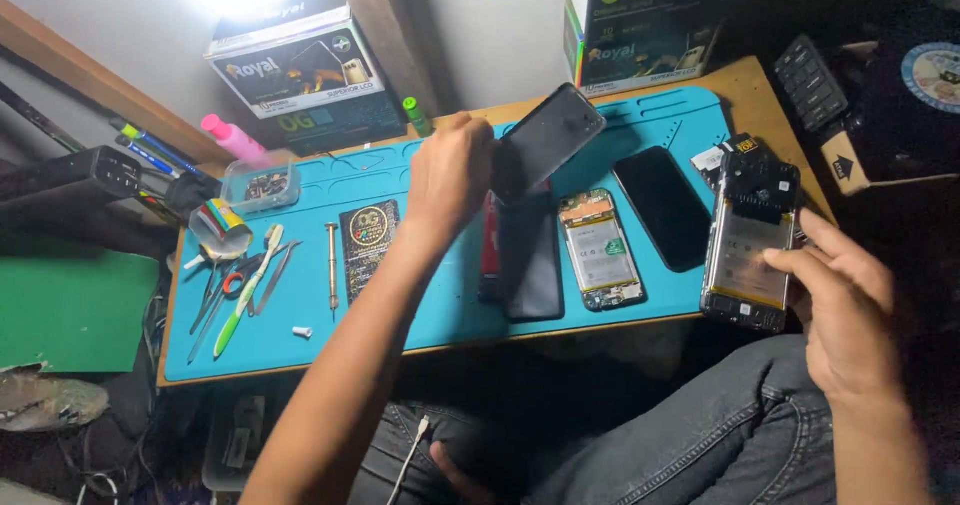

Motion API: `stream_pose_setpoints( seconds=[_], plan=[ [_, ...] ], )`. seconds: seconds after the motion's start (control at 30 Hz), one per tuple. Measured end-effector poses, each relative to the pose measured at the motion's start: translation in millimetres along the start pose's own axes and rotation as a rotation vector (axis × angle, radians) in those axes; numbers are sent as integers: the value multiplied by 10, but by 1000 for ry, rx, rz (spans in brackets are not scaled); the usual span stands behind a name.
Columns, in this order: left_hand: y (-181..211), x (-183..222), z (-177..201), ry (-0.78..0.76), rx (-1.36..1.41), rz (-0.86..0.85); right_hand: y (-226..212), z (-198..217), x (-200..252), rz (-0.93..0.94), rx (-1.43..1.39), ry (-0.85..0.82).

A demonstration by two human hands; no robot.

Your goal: Installing a new battery into a mobile phone chassis and cleaning the components.

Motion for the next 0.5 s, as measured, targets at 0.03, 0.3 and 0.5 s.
stream_pose_setpoints(
  seconds=[0.03,0.3,0.5],
  plan=[
    [11,-166,-9,3,-4,-4,-24,-23,5,2,-6,2],
    [-42,-868,-505,-199,-95,-263,-413,-341,97,-84,-118,-100],
    [-237,-600,-220,-170,60,-44,-425,-694,161,-91,-67,-174]
  ],
)
Point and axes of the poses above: each hand's wrist, its own x-axis away from the middle knuckle, its own z-axis out of the back of the hand, y = z × x, the point moved 3 cm from there along -x, towards the middle knuckle, and after that the axes turned 13 degrees about z, right-handed, at the moved point
